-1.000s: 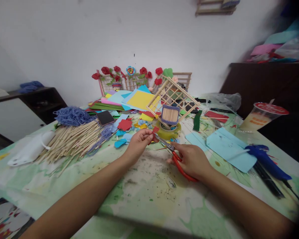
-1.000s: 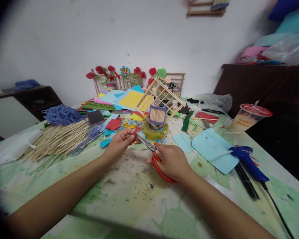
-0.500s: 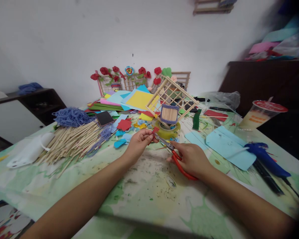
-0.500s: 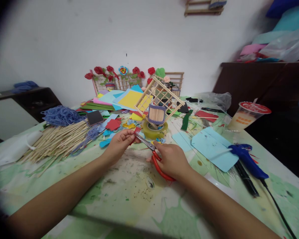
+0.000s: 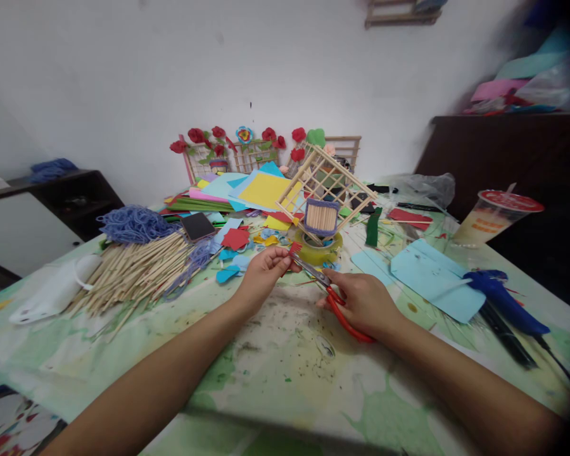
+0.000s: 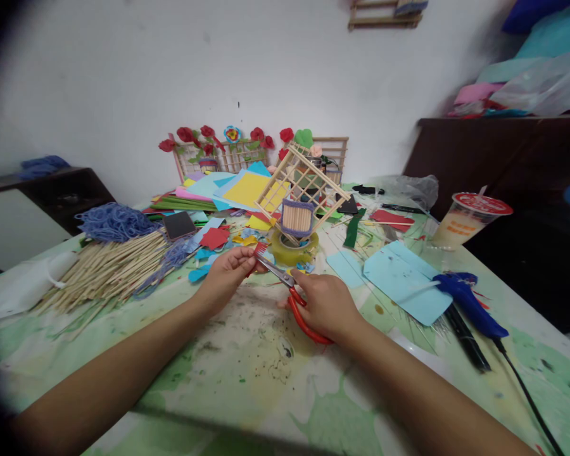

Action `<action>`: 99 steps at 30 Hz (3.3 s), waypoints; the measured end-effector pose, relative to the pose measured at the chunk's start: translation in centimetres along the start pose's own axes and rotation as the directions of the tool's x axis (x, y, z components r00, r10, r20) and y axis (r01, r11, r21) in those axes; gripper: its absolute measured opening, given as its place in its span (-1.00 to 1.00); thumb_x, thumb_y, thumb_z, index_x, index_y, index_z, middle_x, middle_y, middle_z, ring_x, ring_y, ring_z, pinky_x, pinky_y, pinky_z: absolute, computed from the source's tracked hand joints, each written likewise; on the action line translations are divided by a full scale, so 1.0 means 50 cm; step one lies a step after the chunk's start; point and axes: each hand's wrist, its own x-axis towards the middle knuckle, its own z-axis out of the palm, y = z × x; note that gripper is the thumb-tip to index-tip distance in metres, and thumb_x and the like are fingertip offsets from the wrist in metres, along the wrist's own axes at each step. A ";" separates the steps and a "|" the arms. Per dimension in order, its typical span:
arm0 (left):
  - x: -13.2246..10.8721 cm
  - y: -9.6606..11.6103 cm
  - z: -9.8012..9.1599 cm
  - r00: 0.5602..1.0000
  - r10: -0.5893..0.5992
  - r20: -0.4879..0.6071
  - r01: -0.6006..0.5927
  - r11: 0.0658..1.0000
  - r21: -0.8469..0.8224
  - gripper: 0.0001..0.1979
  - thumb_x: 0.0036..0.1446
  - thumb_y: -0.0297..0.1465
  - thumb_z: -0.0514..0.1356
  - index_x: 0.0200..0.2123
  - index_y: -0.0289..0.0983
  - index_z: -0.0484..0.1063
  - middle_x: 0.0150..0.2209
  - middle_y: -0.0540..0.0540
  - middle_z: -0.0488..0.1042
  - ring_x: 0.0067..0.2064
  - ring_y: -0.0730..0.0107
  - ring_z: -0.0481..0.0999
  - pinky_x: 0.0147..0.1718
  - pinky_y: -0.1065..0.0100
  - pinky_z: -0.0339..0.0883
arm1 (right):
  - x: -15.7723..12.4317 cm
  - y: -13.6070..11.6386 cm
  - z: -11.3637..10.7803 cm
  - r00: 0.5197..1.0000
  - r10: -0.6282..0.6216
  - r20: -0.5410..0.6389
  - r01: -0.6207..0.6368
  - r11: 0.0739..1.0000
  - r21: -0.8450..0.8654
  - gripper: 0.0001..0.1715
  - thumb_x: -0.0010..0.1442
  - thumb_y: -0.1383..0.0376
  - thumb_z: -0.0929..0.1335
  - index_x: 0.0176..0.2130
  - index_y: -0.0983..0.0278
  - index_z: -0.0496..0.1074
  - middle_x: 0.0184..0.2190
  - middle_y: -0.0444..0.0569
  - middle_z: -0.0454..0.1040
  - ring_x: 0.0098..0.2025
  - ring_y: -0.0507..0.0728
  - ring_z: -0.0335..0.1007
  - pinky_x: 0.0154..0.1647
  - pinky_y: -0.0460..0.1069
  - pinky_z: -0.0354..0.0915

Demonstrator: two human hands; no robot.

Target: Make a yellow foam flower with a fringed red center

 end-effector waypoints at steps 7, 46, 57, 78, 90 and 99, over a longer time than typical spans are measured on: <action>0.001 0.001 0.000 1.000 -0.001 0.000 0.001 1.000 0.018 -0.81 0.04 -0.29 0.24 -0.33 -0.30 0.42 -0.46 -0.06 0.52 -0.38 0.41 0.49 -0.33 0.39 0.29 | 0.001 0.003 0.002 1.000 -0.013 -0.004 0.013 1.000 -0.027 -0.36 0.16 -0.05 0.23 0.08 0.27 0.35 -0.43 0.00 0.56 -0.40 0.14 0.46 -0.43 -0.06 0.14; 0.003 -0.009 -0.004 1.000 0.028 0.009 -0.028 1.000 0.001 -0.79 0.06 -0.28 0.22 -0.29 -0.30 0.40 -0.43 -0.05 0.54 -0.38 0.44 0.48 -0.33 0.42 0.24 | -0.001 0.000 -0.004 1.000 -0.012 0.001 0.012 0.999 -0.044 -0.42 0.14 0.03 0.25 0.05 0.28 0.36 -0.41 0.00 0.55 -0.40 0.14 0.43 -0.43 -0.06 0.12; 0.004 -0.007 -0.004 1.000 0.028 0.004 -0.028 1.000 0.008 -0.82 0.08 -0.29 0.21 -0.32 -0.30 0.39 -0.45 -0.03 0.53 -0.38 0.45 0.47 -0.32 0.42 0.25 | 0.000 0.006 0.001 0.999 -0.032 -0.021 0.031 0.999 -0.033 -0.45 0.15 0.04 0.24 0.04 0.28 0.37 -0.44 -0.01 0.55 -0.43 0.12 0.43 -0.45 -0.06 0.12; 0.004 -0.006 -0.005 1.000 0.007 -0.007 -0.007 0.999 -0.045 -0.82 0.05 -0.31 0.23 -0.31 -0.30 0.41 -0.44 -0.06 0.56 -0.35 0.43 0.49 -0.28 0.40 0.26 | 0.000 0.004 0.001 0.999 -0.009 -0.048 0.008 1.000 -0.027 -0.44 0.13 0.05 0.26 0.04 0.27 0.38 -0.44 -0.02 0.54 -0.44 0.12 0.42 -0.45 -0.06 0.10; 0.005 -0.008 -0.004 0.999 0.011 -0.030 -0.013 0.999 -0.036 -0.82 0.03 -0.30 0.25 -0.34 -0.29 0.40 -0.46 -0.03 0.54 -0.38 0.47 0.49 -0.35 0.46 0.24 | 0.001 0.002 0.001 1.000 -0.005 -0.013 0.004 0.999 -0.042 -0.41 0.11 0.03 0.27 0.06 0.26 0.36 -0.41 -0.01 0.53 -0.40 0.15 0.42 -0.43 -0.05 0.09; 0.003 -0.006 -0.003 1.000 0.002 -0.016 -0.002 0.999 -0.034 -0.81 0.03 -0.30 0.25 -0.32 -0.29 0.41 -0.44 -0.05 0.54 -0.37 0.42 0.49 -0.34 0.42 0.25 | 0.000 0.005 0.002 0.999 -0.020 -0.030 0.019 0.999 -0.044 -0.37 0.12 -0.03 0.26 0.06 0.26 0.36 -0.44 -0.01 0.53 -0.41 0.15 0.43 -0.45 -0.05 0.08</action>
